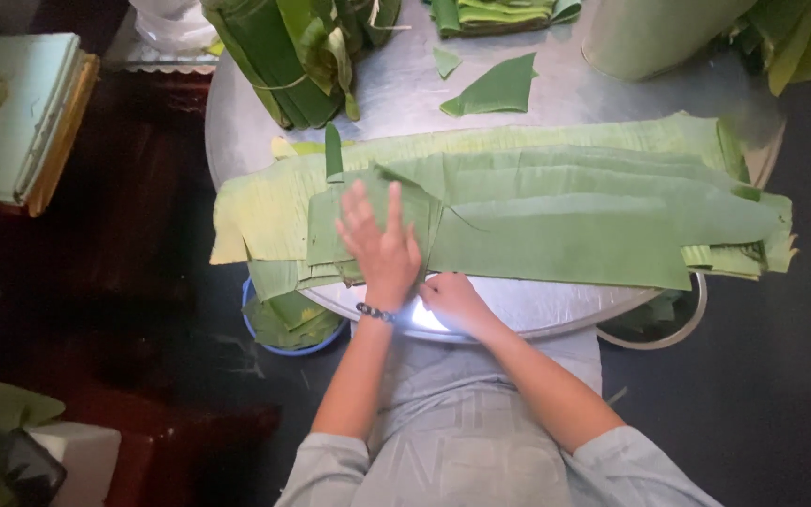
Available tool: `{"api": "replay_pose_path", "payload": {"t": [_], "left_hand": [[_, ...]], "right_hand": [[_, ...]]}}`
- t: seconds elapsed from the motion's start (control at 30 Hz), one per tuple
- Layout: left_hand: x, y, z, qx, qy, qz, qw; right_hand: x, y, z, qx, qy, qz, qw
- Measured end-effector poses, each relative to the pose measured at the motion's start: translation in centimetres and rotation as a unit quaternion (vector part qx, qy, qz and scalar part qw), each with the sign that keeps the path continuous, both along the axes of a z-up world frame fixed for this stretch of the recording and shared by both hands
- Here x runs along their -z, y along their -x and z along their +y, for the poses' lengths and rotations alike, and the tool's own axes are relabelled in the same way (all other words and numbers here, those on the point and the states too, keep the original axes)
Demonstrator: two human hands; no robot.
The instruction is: Folding and stacking banana leaves on a metal table for food packaging preparation.
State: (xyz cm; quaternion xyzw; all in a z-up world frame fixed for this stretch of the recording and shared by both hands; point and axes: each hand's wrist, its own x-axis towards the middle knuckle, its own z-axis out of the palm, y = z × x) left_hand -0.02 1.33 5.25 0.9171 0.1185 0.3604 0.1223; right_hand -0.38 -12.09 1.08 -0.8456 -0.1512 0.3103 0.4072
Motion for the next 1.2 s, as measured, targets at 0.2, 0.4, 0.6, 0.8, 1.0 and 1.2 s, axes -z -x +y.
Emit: {"api": "replay_pose_path", "payload": {"t": [0.2,0.4,0.6,0.8,1.0,1.2], "left_hand": [[4.2,-3.9,1.9,0.155,-0.043,0.251,0.955],[4.1,-3.8,2.0,0.172,0.031,0.255,0.951],[4.9,-3.9,2.3,0.173,0.016,0.269,0.947],[4.4,-3.6,2.2,0.180,0.010,0.263,0.948],[3.1,-2.8,1.8,0.186,0.033,0.235,0.953],[7.1,-3.3,2.5,0.146,0.014,0.162,0.976]], "right_hand": [[0.7,1.1,1.3,-0.045,0.130,-0.114,0.984],[4.9,1.3,0.7,-0.101,0.176,-0.231,0.952],[4.1,-0.4,-2.7,-0.070,0.171,-0.282,0.942],[-0.6,-7.1,-8.7,0.112,0.098,-0.478,0.866],[-1.9,-11.1,-4.9,0.019,0.052,-0.424,0.904],[2.6,-13.4,-2.6,0.024,0.073,-0.471,0.879]]}}
